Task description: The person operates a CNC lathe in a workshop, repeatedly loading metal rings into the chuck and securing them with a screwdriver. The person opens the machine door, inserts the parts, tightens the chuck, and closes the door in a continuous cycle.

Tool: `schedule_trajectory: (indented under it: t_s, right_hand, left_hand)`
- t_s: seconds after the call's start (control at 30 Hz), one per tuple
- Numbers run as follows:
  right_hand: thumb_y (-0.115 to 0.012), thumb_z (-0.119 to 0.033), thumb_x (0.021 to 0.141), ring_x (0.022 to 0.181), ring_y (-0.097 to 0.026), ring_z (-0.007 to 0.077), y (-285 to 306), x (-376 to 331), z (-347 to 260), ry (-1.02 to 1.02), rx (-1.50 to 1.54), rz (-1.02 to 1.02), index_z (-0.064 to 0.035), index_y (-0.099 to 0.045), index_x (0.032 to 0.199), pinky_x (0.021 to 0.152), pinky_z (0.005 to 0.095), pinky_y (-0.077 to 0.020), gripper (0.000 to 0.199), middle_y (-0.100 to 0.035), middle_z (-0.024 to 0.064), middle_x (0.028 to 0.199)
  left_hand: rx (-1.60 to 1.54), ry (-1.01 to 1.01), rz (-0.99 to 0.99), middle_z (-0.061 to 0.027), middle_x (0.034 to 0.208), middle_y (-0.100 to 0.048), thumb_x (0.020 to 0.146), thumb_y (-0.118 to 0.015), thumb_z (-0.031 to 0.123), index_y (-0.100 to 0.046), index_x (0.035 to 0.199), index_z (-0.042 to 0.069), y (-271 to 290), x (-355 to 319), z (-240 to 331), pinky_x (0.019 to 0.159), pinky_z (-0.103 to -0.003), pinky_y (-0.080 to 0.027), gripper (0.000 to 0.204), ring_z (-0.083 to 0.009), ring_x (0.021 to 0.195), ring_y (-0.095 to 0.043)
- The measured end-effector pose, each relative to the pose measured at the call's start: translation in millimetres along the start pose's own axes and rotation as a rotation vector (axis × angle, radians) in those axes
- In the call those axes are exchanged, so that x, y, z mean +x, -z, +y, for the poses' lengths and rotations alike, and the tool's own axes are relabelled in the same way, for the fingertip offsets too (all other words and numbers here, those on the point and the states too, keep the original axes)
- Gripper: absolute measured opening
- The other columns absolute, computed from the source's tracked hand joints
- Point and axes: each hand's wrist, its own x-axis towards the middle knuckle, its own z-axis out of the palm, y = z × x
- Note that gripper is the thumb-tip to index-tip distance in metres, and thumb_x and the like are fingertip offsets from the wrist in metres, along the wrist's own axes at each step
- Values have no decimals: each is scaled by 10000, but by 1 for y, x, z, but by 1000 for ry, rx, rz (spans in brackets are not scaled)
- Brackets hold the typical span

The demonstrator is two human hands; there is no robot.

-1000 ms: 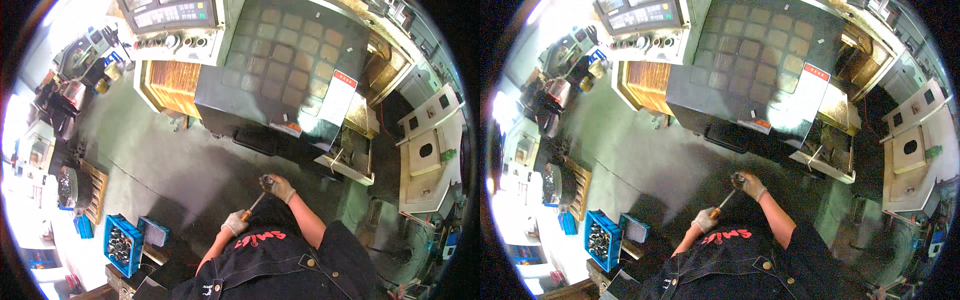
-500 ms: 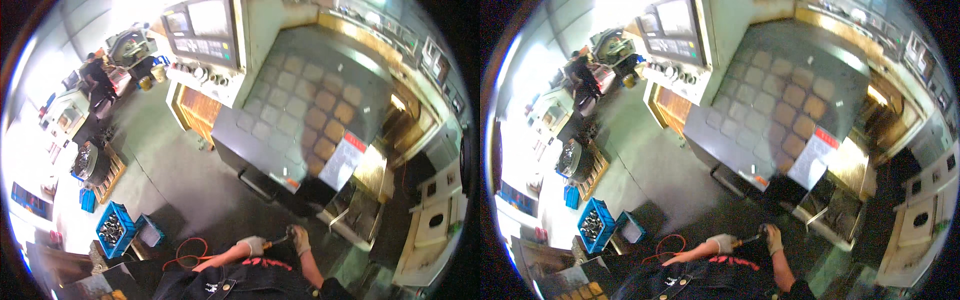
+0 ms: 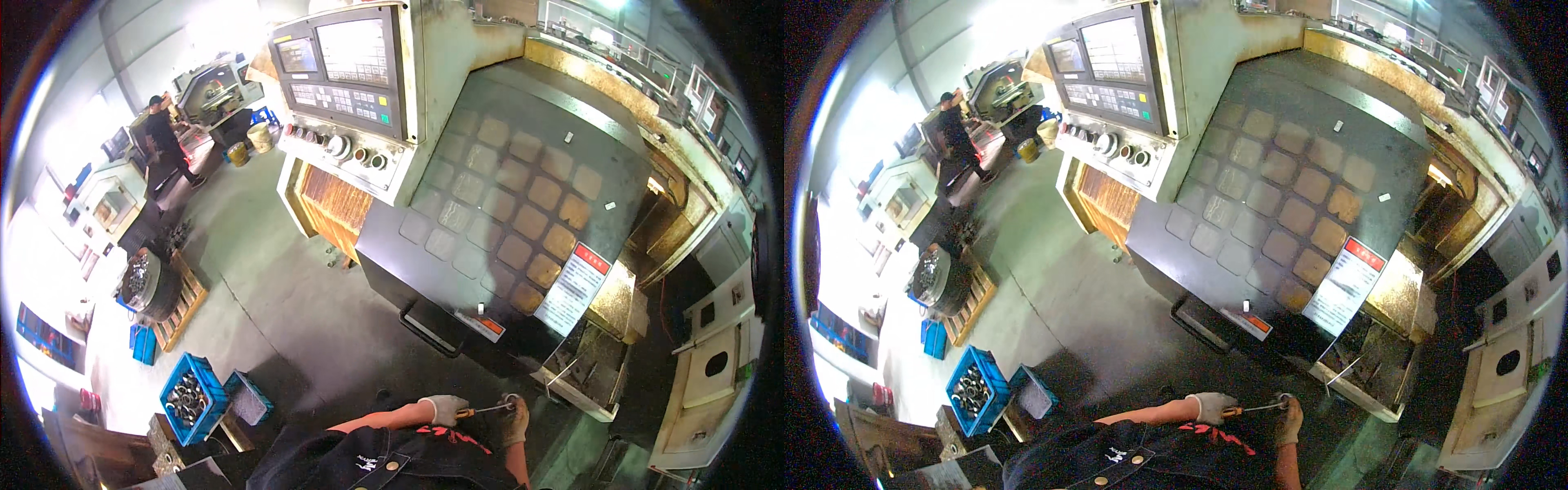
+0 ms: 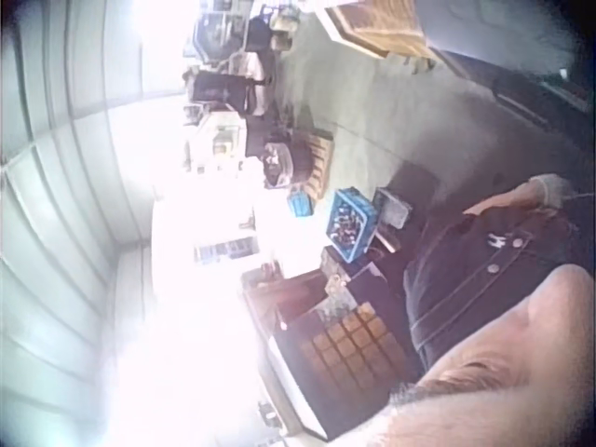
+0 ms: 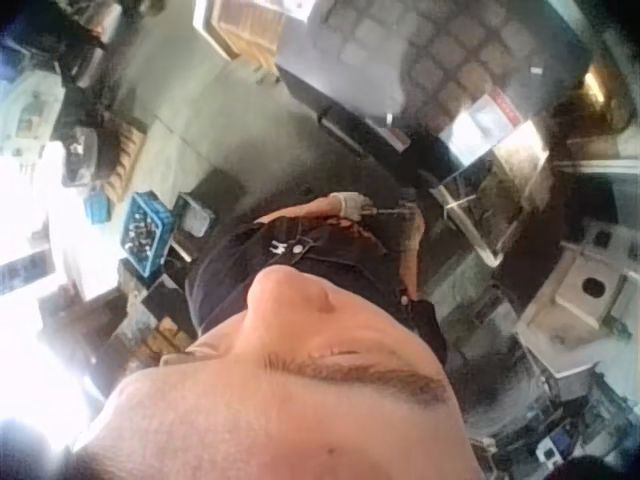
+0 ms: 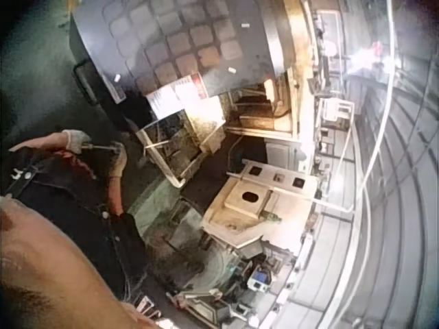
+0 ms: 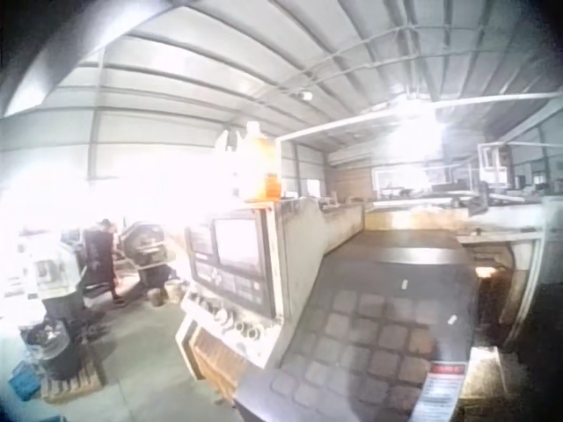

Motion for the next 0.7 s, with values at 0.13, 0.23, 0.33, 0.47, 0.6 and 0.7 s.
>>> schedule_trajectory:
  t_s: [0.13, 0.23, 0.33, 0.47, 0.6, 0.7]
  right_hand:
    - [-564, -327, 890, 889, -567, 179, -43, -1, -41, 148, 430, 264, -82, -598, 1040, 785, 355, -462, 289, -601, 27, 973]
    - [-553, -327, 897, 927, -572, 171, -60, 22, -76, 255, 499, 254, -94, -579, 1096, 799, 334, -479, 307, -600, 32, 994]
    - [-510, -320, 921, 968, -569, 200, -77, 42, -98, 303, 348, 192, -80, -538, 1169, 867, 328, -475, 346, -592, 63, 1063]
    - [-416, -388, 936, 1020, -549, 206, -85, 66, -71, 256, -60, 502, -76, -486, 1244, 879, 335, -433, 444, -560, 68, 1175]
    - [-400, -365, 923, 979, -548, 216, -76, 96, -55, 447, 72, 599, -49, -519, 1214, 890, 350, -406, 446, -583, 65, 1128]
    - [-413, -321, 905, 942, -554, 216, -105, 111, -41, 462, 308, 616, -23, -571, 1149, 854, 362, -415, 416, -595, 69, 1093]
  left_hand:
    - [24, -86, -34, -200, 1055, -602, 739, -608, 270, -522, 1149, 54, 34, -23, -15, 816, -455, -446, 471, -375, 991, -571]
    - [-167, 81, -46, -190, 1048, -599, 766, -634, 372, -509, 1148, 78, 59, -47, -16, 806, -434, -452, 498, -378, 991, -567]
    - [-234, 123, 76, -177, 1033, -598, 771, -657, 445, -498, 1143, 83, 81, -72, -32, 798, -408, -462, 544, -359, 974, -577]
    - [-358, 96, 290, -159, 1011, -599, 733, -713, 356, -498, 1139, 98, 93, -118, -68, 799, -391, -461, 527, -320, 954, -592]
    - [-423, 168, 532, -98, 934, -589, 697, -705, 184, -499, 1107, 88, 112, -161, -109, 767, -349, -469, 469, -276, 883, -593]
    - [-825, 140, 1008, -69, 882, -568, 728, -659, 140, -506, 1040, 67, 106, -197, -192, 717, -330, -481, 355, -224, 812, -590]
